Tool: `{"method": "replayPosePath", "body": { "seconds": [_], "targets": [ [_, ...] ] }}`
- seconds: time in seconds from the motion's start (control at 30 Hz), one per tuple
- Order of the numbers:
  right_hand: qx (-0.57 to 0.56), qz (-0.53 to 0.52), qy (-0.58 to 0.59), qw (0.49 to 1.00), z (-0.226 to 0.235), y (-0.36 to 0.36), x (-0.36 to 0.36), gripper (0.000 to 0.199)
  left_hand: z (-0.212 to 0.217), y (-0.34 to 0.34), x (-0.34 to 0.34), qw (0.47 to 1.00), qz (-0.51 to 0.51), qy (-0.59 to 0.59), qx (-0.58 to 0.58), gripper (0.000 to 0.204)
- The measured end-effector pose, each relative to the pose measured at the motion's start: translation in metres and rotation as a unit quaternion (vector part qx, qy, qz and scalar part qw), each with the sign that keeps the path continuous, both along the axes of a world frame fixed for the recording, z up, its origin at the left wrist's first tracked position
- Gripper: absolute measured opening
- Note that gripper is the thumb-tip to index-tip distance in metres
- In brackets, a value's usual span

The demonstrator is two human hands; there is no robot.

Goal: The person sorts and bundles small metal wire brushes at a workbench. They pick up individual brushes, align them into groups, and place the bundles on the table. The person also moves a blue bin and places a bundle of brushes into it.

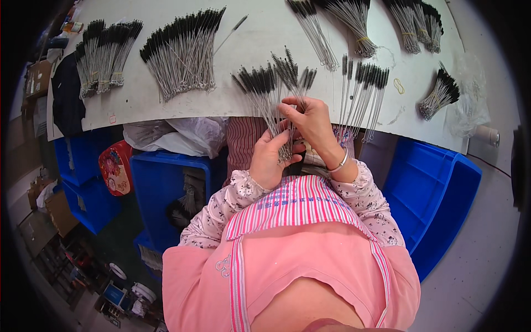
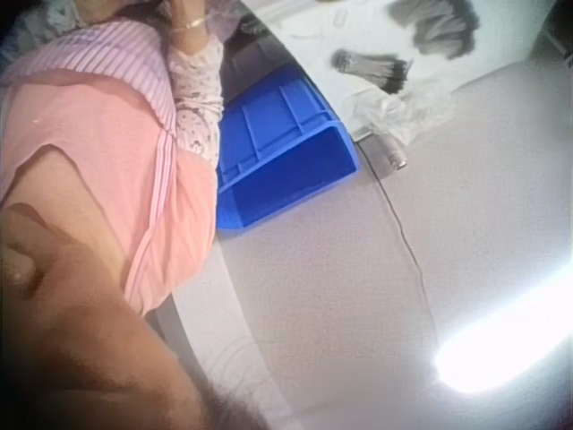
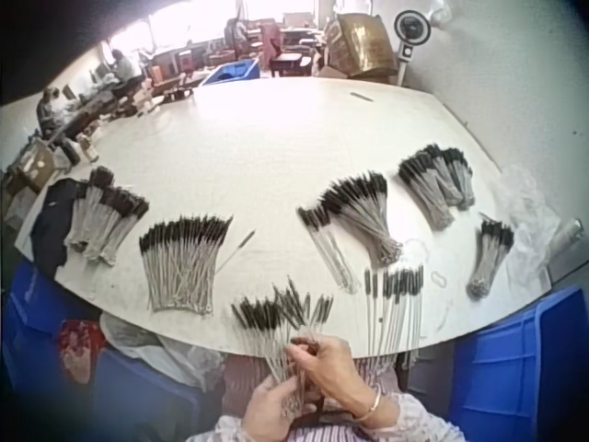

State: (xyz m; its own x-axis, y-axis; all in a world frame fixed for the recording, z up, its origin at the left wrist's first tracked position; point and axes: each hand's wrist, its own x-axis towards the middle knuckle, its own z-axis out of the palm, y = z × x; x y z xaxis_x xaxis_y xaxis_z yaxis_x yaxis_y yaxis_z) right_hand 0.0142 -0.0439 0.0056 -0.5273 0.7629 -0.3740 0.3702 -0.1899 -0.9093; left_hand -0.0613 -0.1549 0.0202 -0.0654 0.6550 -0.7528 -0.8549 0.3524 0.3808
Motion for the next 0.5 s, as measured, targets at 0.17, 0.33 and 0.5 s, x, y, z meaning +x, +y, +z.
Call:
{"method": "replayPosePath", "body": {
  "seconds": [0.17,0.33,0.5],
  "targets": [
    [0.1,0.029,-0.032,0.994,-0.012,0.002,0.002,0.021,-0.001,0.0,0.001,0.999,-0.038,0.035,0.016,0.027],
    [-0.136,-0.038,0.037,0.989,0.003,0.008,0.003,0.019,0.003,0.0,0.0,1.0,0.011,-0.008,0.023,0.028],
    [-0.089,-0.053,0.019,0.994,-0.001,0.007,0.005,0.019,0.001,0.0,-0.002,0.998,0.027,-0.041,0.04,0.037]
  ]
}}
